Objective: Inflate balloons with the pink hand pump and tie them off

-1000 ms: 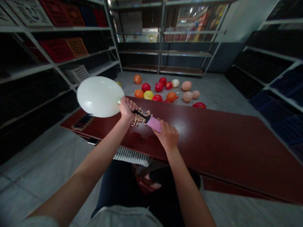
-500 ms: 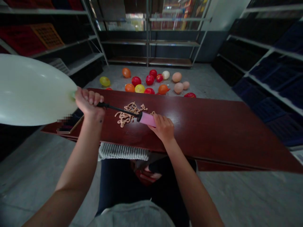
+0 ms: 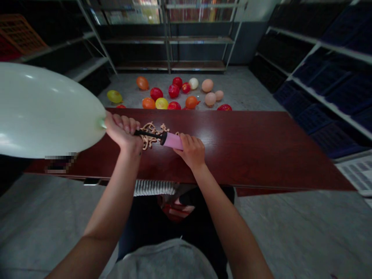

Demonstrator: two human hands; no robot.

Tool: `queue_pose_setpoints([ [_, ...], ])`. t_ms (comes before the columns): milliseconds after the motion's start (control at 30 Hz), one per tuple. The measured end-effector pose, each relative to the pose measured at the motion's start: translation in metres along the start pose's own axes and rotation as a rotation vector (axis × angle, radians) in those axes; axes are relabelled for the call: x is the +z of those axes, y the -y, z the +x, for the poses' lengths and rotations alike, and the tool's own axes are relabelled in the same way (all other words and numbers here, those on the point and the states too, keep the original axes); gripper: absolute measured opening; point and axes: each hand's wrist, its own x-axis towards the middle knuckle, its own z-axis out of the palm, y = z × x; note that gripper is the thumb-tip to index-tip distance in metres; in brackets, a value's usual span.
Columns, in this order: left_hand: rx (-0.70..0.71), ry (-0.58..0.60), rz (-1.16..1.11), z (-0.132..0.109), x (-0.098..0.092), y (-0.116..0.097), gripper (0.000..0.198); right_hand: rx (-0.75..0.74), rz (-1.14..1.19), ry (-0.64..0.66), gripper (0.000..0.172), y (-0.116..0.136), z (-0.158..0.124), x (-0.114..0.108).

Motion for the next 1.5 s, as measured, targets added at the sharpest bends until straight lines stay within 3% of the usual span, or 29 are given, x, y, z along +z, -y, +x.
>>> queue_pose_setpoints([
  [167,-0.062,-0.027,0.028,-0.02,0.001,0.044,0.053,-0.006,-0.024,-0.045,0.048,0.0,-0.001,0.003],
  [300,-0.088,-0.019,0.046,-0.02,0.0,0.049,0.053,0.013,-0.005,-0.027,0.049,0.0,-0.001,0.003],
  [600,-0.077,0.021,-0.009,-0.007,-0.008,0.019,0.05,-0.07,-0.01,-0.041,0.049,0.004,-0.003,-0.002],
  [967,-0.021,0.028,0.01,0.032,-0.005,-0.05,0.055,-0.089,-0.031,-0.095,0.047,0.005,-0.003,-0.009],
  [1167,0.064,0.072,0.024,0.033,-0.008,-0.073,0.056,-0.101,0.017,-0.119,0.042,0.005,-0.004,-0.009],
  [1333,0.071,0.054,0.002,0.022,-0.002,-0.058,0.057,-0.058,0.03,-0.141,0.038,0.001,-0.002,-0.005],
  [1500,0.022,0.071,-0.031,0.001,0.01,-0.017,0.059,-0.039,0.047,-0.15,0.04,0.001,0.0,-0.005],
])
